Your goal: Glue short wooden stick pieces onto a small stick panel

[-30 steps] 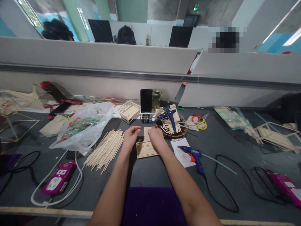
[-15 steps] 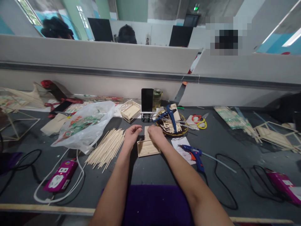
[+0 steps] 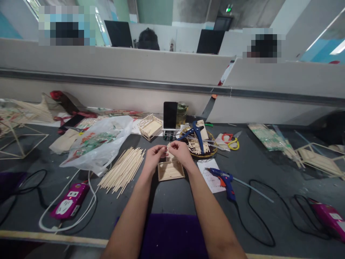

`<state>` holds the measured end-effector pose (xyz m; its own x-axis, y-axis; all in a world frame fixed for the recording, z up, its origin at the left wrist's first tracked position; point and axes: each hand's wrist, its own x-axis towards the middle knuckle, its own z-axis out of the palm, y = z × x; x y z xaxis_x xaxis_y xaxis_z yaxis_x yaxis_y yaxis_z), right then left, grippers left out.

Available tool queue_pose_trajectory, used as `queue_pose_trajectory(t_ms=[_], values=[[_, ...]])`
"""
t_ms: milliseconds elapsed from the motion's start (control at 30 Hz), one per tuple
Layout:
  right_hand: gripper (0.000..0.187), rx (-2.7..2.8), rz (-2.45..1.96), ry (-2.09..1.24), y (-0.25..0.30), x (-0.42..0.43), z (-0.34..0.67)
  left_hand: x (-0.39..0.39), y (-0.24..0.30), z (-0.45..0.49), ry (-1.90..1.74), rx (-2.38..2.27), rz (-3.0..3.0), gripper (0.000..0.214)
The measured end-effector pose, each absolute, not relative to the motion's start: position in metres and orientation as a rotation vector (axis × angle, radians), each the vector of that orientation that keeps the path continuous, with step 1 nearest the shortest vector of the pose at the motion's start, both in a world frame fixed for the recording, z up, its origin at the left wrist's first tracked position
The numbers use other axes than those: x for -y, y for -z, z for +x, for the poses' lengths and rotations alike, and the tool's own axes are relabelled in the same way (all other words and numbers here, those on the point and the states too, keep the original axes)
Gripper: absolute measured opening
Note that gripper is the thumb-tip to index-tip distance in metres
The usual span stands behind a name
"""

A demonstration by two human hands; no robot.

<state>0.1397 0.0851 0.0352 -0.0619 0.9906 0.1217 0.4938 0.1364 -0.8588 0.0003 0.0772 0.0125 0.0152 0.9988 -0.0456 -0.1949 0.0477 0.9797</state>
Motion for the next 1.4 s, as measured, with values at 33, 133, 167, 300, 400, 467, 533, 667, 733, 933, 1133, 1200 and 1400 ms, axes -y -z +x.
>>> queue_pose_trajectory(t_ms=[33, 133, 167, 300, 400, 467, 533, 667, 733, 933, 1133, 1200, 1400], values=[[0.015, 1.496, -1.349, -0.977, -0.036, -0.082, 0.138, -0.075, -0.015, 0.002, -1.214, -1.017, 0.967, 0.032], [0.018, 1.187, -1.173, -1.169, -0.034, -0.075, 0.132, -0.07, -0.022, 0.006, -1.154, -0.938, 0.874, 0.041], [0.018, 1.14, -1.151, -1.187, -0.033, -0.074, 0.13, -0.069, -0.023, 0.007, -1.151, -0.934, 0.877, 0.041], [0.024, 1.04, -1.123, -1.238, -0.03, -0.071, 0.13, -0.068, -0.026, 0.008, -1.143, -0.904, 0.901, 0.038], [0.026, 0.989, -1.096, -1.337, -0.032, -0.071, 0.134, -0.068, -0.028, 0.006, -1.116, -0.908, 0.853, 0.038], [0.028, 0.985, -1.091, -1.413, -0.034, -0.07, 0.138, -0.067, -0.03, 0.004, -1.083, -0.914, 0.829, 0.037], [0.03, 0.986, -1.099, -1.452, -0.037, -0.07, 0.142, -0.066, -0.033, 0.003, -1.049, -0.908, 0.828, 0.036], [0.033, 0.983, -1.114, -1.424, -0.039, -0.069, 0.146, -0.064, -0.037, 0.007, -1.052, -0.933, 0.884, 0.033], [0.034, 0.994, -1.129, -1.397, -0.039, -0.07, 0.147, -0.063, -0.038, 0.009, -1.064, -0.963, 0.911, 0.032], [0.031, 0.943, -1.117, -1.444, -0.04, -0.07, 0.153, -0.062, -0.036, 0.008, -0.981, -0.877, 0.908, 0.036], [0.029, 0.952, -1.137, -1.397, -0.039, -0.071, 0.15, -0.064, -0.033, 0.006, -0.948, -0.898, 0.912, 0.034], [0.03, 0.971, -1.146, -1.367, -0.039, -0.071, 0.149, -0.064, -0.032, 0.008, -0.977, -0.924, 0.924, 0.034], [0.03, 1.079, -1.177, -1.345, -0.039, -0.07, 0.15, -0.064, -0.031, 0.008, -1.048, -0.974, 0.952, 0.033]])
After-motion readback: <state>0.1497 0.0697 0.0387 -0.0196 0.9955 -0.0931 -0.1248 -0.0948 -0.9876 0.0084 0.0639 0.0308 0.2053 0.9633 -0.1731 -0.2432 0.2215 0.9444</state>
